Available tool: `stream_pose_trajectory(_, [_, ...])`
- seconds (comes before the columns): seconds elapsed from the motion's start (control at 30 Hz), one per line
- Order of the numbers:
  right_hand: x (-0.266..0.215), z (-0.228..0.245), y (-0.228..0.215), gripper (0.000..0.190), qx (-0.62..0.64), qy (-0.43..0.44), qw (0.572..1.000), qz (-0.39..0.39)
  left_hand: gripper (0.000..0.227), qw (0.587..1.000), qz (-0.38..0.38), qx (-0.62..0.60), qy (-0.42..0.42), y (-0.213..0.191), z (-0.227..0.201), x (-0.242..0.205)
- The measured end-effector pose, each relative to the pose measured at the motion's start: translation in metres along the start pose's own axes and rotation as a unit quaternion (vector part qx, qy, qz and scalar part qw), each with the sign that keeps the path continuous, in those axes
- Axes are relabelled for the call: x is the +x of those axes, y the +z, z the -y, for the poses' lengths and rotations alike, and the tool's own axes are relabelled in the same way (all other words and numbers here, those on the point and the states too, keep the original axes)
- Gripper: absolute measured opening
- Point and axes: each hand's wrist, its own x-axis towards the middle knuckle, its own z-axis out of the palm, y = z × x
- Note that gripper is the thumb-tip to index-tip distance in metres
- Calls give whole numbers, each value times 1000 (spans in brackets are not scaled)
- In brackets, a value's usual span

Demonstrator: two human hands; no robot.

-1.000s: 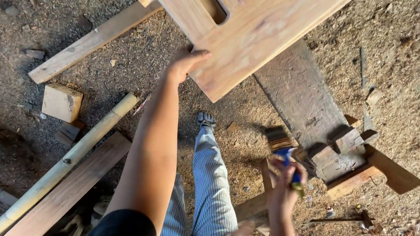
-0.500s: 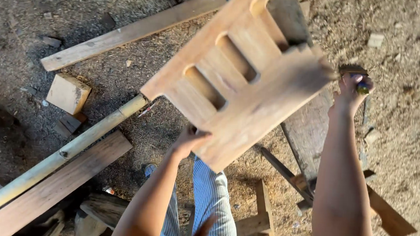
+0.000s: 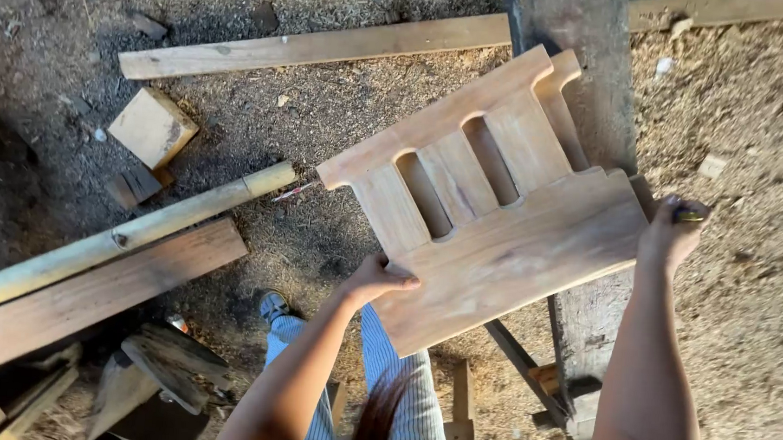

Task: Applying wood stain or varnish to wooden furniture components using a brush.

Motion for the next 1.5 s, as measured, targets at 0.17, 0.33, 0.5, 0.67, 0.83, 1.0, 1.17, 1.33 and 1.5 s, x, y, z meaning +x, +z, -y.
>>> stream_pose_trajectory(0.17, [-50, 38, -30, 25, -46, 26, 998, 25, 83, 998, 22, -52, 27, 1, -8, -55])
stream_pose_trajectory(0.33, [-128, 34, -41, 26, -34, 116, 991, 63, 86, 999, 7, -40, 19, -24, 20, -151])
stream_pose_trajectory(0.5, [-246, 19, -29, 22, 23, 48, 994, 97, 91, 999, -20, -41, -13, -75, 95, -240])
stream_pose_trajectory(0.67, [-310, -31, 14, 22, 103, -33, 983, 149, 93, 994, -92, -37, -33, -121, 166, -321])
stream_pose_trajectory(0.83, [-373, -32, 52, 28, 180, -175, 947, 202, 86, 985, -144, -99, 4, -155, 235, -412])
stream_pose_trajectory(1.0, [-477, 19, 60, 28, 228, -182, 915, 280, 85, 970, -180, -145, 75, -183, 313, -497])
stream_pose_trajectory(1.17, [-585, 64, 67, 27, 258, -261, 860, 354, 93, 956, -232, -164, 71, -192, 387, -565])
stream_pose_trajectory(1.33, [-650, 118, 106, 27, 218, -348, 826, 386, 103, 937, -280, -187, 96, -200, 439, -581])
stream_pose_trajectory(1.5, [-708, 184, 156, 29, 214, -330, 784, 480, 100, 904, -329, -259, 83, -200, 424, -648])
